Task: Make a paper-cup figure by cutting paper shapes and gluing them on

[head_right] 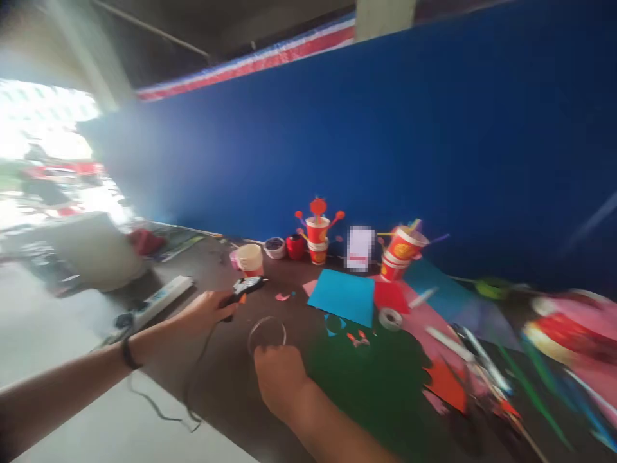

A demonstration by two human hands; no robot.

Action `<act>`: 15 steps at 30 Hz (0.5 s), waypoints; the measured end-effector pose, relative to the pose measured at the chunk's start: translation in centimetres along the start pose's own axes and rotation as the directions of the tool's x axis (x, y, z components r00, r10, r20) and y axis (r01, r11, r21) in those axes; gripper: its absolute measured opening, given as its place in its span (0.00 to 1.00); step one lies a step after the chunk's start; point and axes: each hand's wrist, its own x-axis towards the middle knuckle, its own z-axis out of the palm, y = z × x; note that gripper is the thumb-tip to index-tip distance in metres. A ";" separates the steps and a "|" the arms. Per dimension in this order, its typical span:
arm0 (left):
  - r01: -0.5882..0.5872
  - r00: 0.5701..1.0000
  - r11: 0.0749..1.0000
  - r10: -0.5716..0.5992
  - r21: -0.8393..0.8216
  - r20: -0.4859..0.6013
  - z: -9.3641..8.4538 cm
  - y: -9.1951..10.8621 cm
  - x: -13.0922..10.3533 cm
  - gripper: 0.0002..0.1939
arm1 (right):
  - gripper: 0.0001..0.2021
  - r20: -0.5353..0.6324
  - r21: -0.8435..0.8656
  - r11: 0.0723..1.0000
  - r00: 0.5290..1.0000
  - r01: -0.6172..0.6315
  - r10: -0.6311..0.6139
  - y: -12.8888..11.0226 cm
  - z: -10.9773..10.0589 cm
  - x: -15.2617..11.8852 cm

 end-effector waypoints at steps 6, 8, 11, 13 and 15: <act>-0.062 0.996 0.997 0.065 -0.048 0.056 2.2 1.1 2.5 0.11 | 0.06 0.022 -0.028 0.999 0.999 0.024 -0.023 1.9 -1.4 -2.9; -0.079 0.994 0.994 0.084 -0.074 0.066 2.5 1.8 3.1 0.11 | 0.06 0.018 -0.027 0.999 0.999 0.038 -0.038 2.0 -1.6 -3.5; -0.078 0.992 0.991 0.088 -0.107 0.086 2.7 2.9 3.5 0.12 | 0.06 0.043 -0.021 0.999 0.998 0.046 -0.045 1.7 -1.8 -4.1; -0.066 0.993 0.992 0.076 -0.105 0.089 2.8 3.7 3.8 0.12 | 0.06 0.086 -0.018 0.999 0.996 0.041 -0.039 1.5 -1.9 -4.4; -0.069 0.994 0.994 0.076 -0.087 0.077 3.0 4.3 4.0 0.13 | 0.06 0.099 -0.024 1.000 0.995 0.016 -0.014 1.7 -2.4 -4.8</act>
